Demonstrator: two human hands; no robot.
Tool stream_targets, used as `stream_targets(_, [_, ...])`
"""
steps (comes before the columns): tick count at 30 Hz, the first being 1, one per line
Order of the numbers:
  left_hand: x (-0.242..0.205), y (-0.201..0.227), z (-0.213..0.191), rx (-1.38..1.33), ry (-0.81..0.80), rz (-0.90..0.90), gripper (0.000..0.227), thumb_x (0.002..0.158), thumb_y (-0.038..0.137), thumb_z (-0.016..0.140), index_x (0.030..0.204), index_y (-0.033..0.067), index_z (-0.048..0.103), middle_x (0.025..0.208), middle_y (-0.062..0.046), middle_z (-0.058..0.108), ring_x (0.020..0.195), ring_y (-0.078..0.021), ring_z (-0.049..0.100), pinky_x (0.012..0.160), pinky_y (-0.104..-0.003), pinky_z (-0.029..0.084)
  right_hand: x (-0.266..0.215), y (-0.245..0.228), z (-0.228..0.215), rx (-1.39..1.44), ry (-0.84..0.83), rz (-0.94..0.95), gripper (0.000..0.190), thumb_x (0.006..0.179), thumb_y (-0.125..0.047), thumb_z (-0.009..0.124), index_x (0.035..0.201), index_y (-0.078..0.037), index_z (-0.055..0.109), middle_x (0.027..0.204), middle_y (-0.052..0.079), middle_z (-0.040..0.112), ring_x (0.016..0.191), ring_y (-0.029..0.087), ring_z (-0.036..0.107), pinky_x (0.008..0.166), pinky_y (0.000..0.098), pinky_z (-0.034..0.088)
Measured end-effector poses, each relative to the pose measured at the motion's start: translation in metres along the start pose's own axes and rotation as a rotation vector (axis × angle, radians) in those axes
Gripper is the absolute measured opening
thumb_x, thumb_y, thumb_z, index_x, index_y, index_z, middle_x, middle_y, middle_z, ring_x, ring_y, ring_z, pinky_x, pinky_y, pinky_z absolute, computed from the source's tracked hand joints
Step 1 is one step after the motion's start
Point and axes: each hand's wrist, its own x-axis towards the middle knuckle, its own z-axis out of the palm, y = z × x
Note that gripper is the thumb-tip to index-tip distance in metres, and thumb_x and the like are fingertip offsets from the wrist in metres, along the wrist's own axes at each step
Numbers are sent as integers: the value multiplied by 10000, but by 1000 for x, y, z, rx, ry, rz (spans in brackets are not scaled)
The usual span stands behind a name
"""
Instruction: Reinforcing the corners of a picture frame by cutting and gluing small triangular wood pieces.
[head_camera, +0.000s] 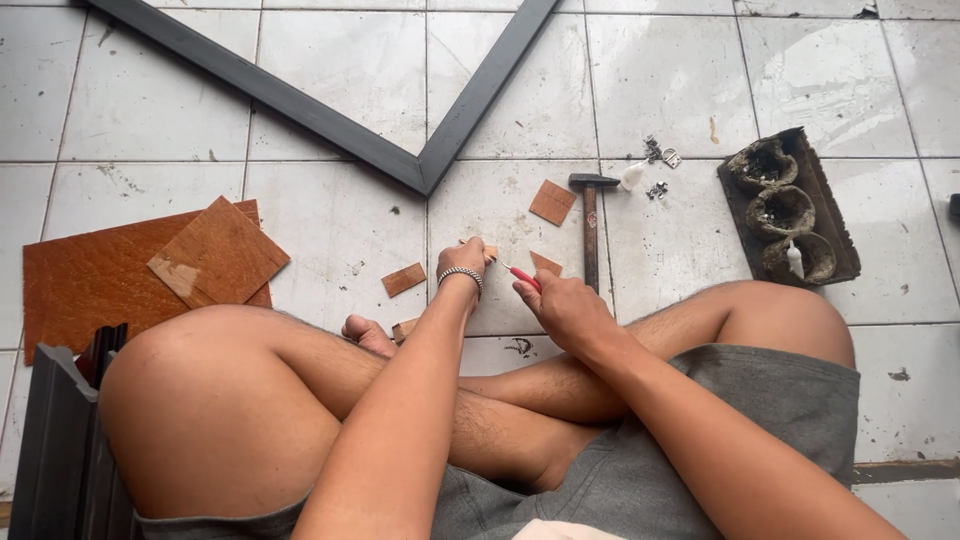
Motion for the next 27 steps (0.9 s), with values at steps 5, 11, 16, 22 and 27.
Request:
stream_targets(5, [-2, 3, -2, 10, -7, 15, 217, 614, 299, 513, 577, 148, 665, 719, -68, 651, 861, -271, 622, 717, -334, 489, 12, 3, 9, -25, 20, -17, 472, 920, -453, 311, 832, -70, 574, 625, 186, 602, 635, 356, 636, 573, 405, 500])
stream_targets(11, [-8, 3, -4, -4, -5, 17, 219, 611, 297, 512, 577, 144, 665, 704, -78, 649, 874, -272, 620, 739, -348, 484, 26, 6, 15, -37, 6, 15, 520, 911, -482, 292, 888, -56, 589, 722, 219, 621, 753, 383, 639, 622, 435, 506])
stream_targets(16, [-5, 0, -5, 16, -8, 46, 213, 611, 294, 513, 579, 146, 663, 672, -66, 645, 836, -260, 629, 725, -324, 491, 25, 5, 10, -114, -16, 46, 523, 905, -475, 310, 933, -39, 598, 786, 234, 628, 809, 392, 633, 664, 459, 507])
stream_targets(22, [10, -11, -6, -56, -146, 103, 273, 713, 339, 499, 600, 119, 614, 423, -24, 482, 413, -160, 506, 430, -313, 481, -8, 0, -22, 103, -71, 208, 590, 899, -517, 277, 1022, -14, 559, 862, 252, 619, 871, 403, 608, 710, 455, 485])
stream_targets(27, [-73, 32, -36, -143, -411, 133, 247, 738, 312, 508, 586, 118, 502, 424, 23, 346, 370, -95, 365, 352, -224, 343, 4, 7, -24, 1036, -13, 373, 378, 805, -458, 580, 879, -90, 539, 501, -50, 281, 383, 75, 266, 343, 182, 217])
